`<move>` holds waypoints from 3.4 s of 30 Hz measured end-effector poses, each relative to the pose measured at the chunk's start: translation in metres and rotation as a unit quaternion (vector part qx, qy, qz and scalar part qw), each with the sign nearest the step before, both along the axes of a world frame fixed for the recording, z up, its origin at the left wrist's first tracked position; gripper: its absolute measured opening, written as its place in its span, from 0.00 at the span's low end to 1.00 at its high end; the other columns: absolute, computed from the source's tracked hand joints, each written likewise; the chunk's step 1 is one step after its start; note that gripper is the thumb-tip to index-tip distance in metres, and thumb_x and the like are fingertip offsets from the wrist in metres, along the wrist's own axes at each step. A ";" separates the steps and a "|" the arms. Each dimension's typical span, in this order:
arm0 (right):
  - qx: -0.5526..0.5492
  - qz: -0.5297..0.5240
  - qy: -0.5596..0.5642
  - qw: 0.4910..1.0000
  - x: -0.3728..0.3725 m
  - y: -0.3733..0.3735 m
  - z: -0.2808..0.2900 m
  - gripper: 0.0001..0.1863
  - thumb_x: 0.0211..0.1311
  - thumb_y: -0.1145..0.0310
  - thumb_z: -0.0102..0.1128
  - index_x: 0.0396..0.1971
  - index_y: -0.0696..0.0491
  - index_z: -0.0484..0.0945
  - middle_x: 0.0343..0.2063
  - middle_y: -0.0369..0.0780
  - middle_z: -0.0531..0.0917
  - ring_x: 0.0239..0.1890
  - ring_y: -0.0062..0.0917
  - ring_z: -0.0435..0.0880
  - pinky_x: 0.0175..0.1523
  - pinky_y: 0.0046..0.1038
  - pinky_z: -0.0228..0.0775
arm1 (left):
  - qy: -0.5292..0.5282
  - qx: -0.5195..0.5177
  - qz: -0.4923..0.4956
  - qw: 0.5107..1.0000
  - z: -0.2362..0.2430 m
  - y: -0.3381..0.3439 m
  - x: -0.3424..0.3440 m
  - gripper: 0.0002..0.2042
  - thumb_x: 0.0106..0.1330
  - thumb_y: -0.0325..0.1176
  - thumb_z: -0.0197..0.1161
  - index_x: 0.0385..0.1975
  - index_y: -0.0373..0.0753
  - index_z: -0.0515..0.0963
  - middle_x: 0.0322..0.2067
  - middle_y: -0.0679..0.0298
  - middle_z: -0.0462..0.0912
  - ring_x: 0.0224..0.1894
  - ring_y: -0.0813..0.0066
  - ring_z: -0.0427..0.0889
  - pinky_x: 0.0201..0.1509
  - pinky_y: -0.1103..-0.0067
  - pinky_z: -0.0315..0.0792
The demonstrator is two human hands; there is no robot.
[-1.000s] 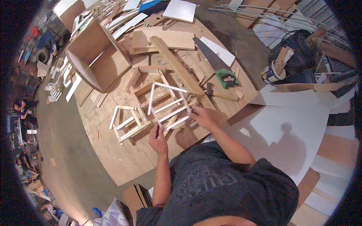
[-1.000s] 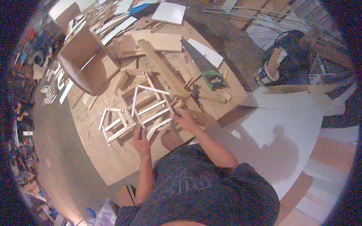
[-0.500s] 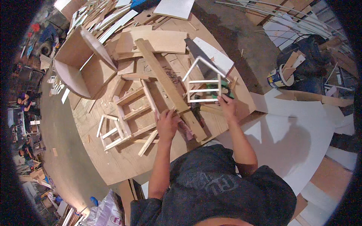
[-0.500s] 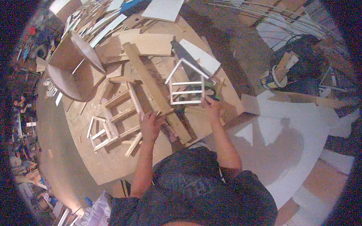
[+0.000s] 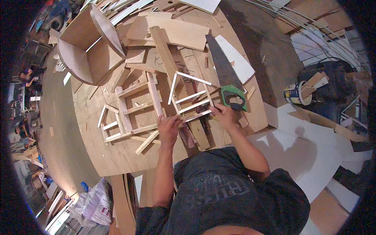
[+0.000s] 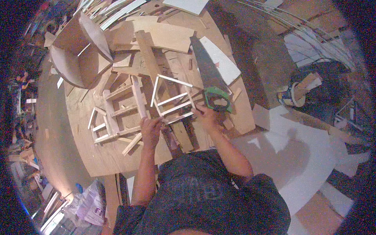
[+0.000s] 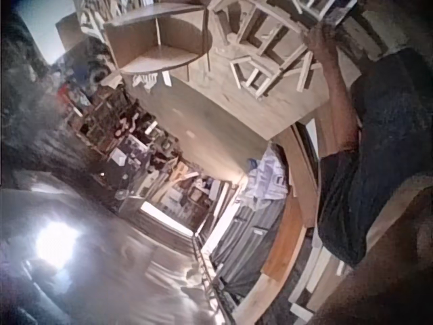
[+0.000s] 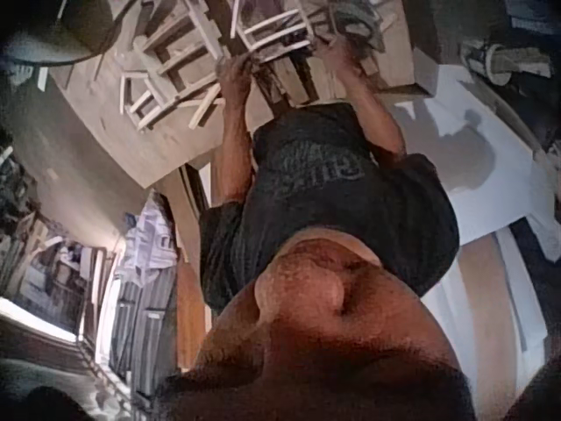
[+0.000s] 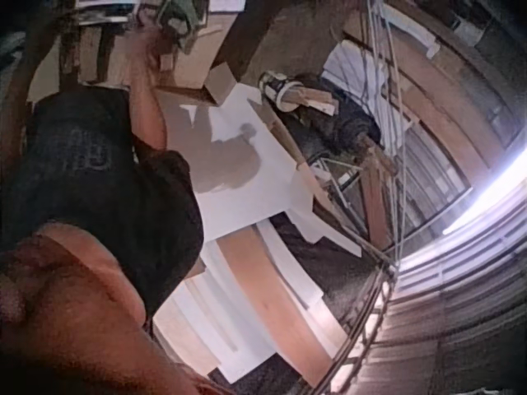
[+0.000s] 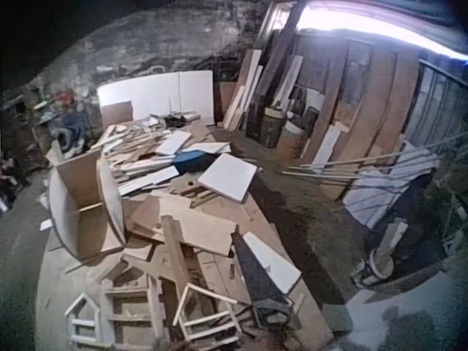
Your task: The person assembles a small wooden model house structure by hand and with a hammer, positioning small wooden slats and securing them, then reaches for a larger wooden piece on a workshop table cluttered with scrap wood.
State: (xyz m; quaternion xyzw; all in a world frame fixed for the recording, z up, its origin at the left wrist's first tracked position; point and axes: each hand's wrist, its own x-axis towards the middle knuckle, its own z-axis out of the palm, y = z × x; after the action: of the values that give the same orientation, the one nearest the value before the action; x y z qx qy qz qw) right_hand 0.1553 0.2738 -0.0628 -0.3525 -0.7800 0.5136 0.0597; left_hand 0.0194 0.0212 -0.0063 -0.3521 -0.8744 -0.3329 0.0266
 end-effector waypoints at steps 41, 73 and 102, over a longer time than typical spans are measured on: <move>-0.095 -0.082 0.106 0.986 -0.045 -0.007 -0.036 0.19 0.74 0.62 0.66 0.48 0.66 0.85 0.36 0.39 0.88 0.33 0.20 0.87 0.42 0.24 0.84 | -0.007 0.020 0.084 0.996 -0.009 -0.013 -0.020 0.11 0.62 0.32 0.73 0.44 0.49 0.86 0.42 0.64 0.83 0.49 0.65 0.81 0.64 0.62 0.58; -0.097 -0.006 0.031 0.995 -0.058 0.003 0.009 0.18 0.73 0.57 0.64 0.44 0.60 0.87 0.36 0.43 0.87 0.40 0.29 0.85 0.51 0.30 0.75 | -0.025 0.042 0.059 0.997 -0.022 -0.005 -0.029 0.13 0.60 0.28 0.72 0.43 0.55 0.89 0.36 0.69 0.74 0.44 0.68 0.75 0.58 0.64 0.56; -0.145 0.017 0.001 0.989 -0.058 -0.007 0.031 0.25 0.71 0.53 0.66 0.57 0.56 0.84 0.46 0.42 0.91 0.49 0.23 0.86 0.58 0.28 0.75 | -0.003 0.008 -0.011 1.000 -0.007 -0.011 -0.039 0.20 0.49 0.29 0.74 0.43 0.60 0.91 0.43 0.69 0.78 0.48 0.64 0.74 0.59 0.65 0.61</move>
State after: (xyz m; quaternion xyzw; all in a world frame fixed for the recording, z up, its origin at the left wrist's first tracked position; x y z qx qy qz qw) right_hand 0.0972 0.2668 -0.0319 -0.3436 -0.7030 0.6227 0.0001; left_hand -0.0198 0.0098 -0.0137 -0.3606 -0.8677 -0.3414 0.0232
